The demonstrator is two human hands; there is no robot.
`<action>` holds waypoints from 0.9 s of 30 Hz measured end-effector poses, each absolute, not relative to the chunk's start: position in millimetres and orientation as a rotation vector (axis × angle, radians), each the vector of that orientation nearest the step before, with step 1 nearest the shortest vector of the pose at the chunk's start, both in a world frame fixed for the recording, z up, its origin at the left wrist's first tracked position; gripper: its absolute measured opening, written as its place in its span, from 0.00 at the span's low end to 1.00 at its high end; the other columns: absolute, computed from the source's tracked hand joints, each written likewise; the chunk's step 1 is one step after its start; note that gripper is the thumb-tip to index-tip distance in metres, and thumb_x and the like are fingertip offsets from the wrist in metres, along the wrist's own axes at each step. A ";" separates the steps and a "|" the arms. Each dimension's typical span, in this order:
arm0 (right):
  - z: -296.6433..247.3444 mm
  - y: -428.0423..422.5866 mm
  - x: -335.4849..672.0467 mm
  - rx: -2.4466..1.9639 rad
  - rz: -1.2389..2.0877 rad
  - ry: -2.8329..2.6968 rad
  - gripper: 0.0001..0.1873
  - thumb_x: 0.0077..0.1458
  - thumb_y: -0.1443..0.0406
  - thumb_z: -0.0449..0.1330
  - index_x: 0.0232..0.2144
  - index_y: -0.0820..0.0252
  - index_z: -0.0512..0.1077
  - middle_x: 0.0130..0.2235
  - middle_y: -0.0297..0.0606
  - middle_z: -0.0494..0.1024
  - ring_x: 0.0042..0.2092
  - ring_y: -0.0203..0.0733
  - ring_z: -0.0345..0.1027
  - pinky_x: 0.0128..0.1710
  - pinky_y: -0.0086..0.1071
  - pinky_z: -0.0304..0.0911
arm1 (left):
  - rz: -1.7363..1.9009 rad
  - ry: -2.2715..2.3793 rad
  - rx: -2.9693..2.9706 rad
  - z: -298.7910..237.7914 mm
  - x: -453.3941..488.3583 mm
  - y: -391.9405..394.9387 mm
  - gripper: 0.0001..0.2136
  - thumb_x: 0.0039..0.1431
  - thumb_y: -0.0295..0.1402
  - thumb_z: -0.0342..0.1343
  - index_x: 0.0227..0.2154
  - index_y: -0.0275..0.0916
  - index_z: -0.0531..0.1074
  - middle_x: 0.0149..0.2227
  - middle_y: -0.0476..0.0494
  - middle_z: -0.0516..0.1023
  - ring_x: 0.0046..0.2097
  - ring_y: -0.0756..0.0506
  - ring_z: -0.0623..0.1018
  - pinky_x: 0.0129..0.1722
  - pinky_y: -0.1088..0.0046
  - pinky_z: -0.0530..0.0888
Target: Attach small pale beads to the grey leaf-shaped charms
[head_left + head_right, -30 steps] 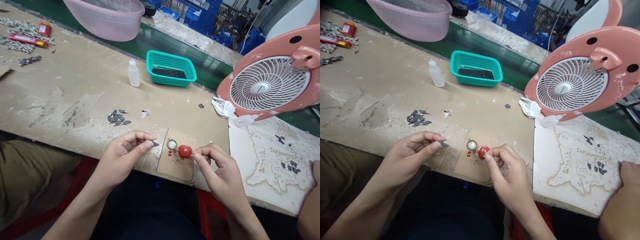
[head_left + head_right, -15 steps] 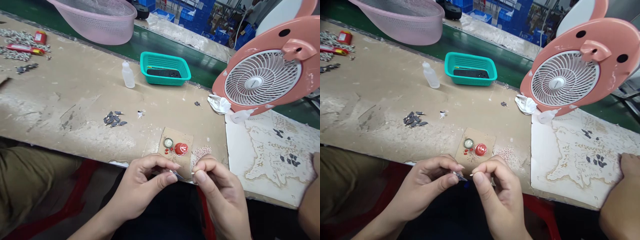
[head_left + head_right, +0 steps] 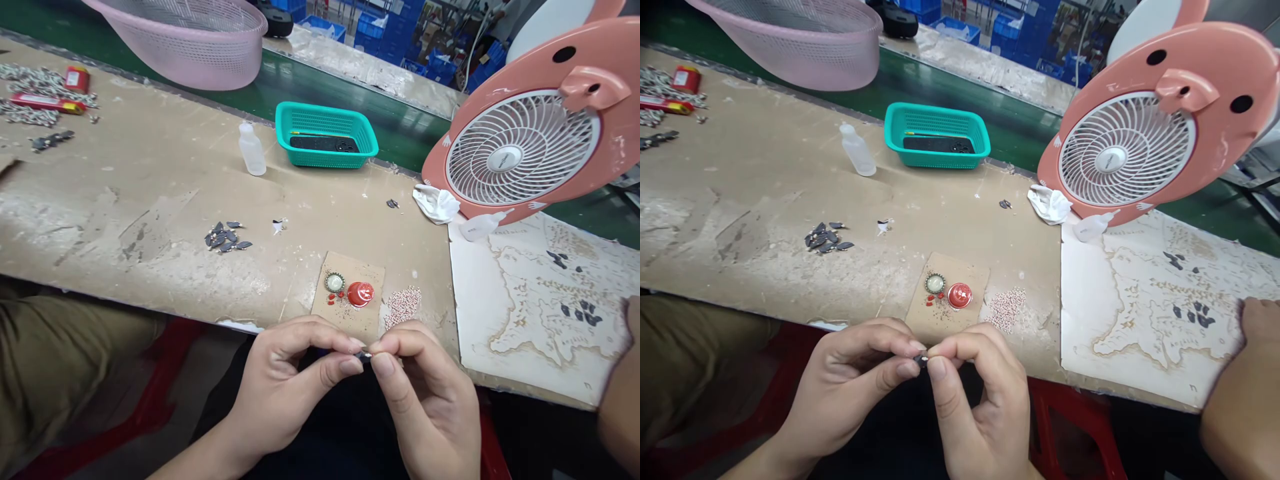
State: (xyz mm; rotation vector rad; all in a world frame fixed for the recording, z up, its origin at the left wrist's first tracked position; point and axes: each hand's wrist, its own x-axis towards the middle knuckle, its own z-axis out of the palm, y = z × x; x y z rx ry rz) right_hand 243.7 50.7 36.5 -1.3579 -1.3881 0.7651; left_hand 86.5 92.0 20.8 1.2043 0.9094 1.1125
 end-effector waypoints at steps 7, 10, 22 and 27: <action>35.2 49.7 237.9 -1.357 0.734 -1.325 0.05 0.60 0.68 0.60 0.32 0.54 0.74 0.29 0.31 0.71 0.29 0.34 0.66 0.27 0.29 0.63 | 1.134 0.897 1.207 22.8 89.2 92.8 0.11 0.51 0.23 0.69 0.29 0.50 0.83 0.29 0.53 0.84 0.28 0.51 0.79 0.36 0.77 0.80; 36.2 50.7 237.6 -1.363 0.712 -1.340 0.05 0.60 0.67 0.60 0.32 0.55 0.74 0.29 0.32 0.71 0.29 0.35 0.66 0.27 0.29 0.63 | 1.140 0.900 1.218 23.1 88.8 92.4 0.11 0.51 0.23 0.68 0.29 0.49 0.83 0.29 0.53 0.84 0.28 0.50 0.80 0.35 0.77 0.80; 35.8 52.5 242.3 -1.362 0.704 -1.424 0.05 0.60 0.69 0.60 0.32 0.56 0.73 0.29 0.31 0.72 0.30 0.34 0.66 0.26 0.27 0.62 | 1.152 0.898 1.215 20.1 90.6 93.5 0.11 0.51 0.22 0.68 0.29 0.50 0.83 0.29 0.54 0.84 0.29 0.51 0.80 0.32 0.79 0.79; 34.2 52.9 242.3 -1.379 0.708 -1.420 0.05 0.59 0.69 0.61 0.31 0.56 0.73 0.29 0.30 0.72 0.29 0.34 0.66 0.26 0.27 0.61 | 1.159 0.894 1.222 20.5 90.0 93.7 0.11 0.52 0.22 0.68 0.30 0.49 0.83 0.29 0.55 0.83 0.29 0.52 0.80 0.33 0.80 0.79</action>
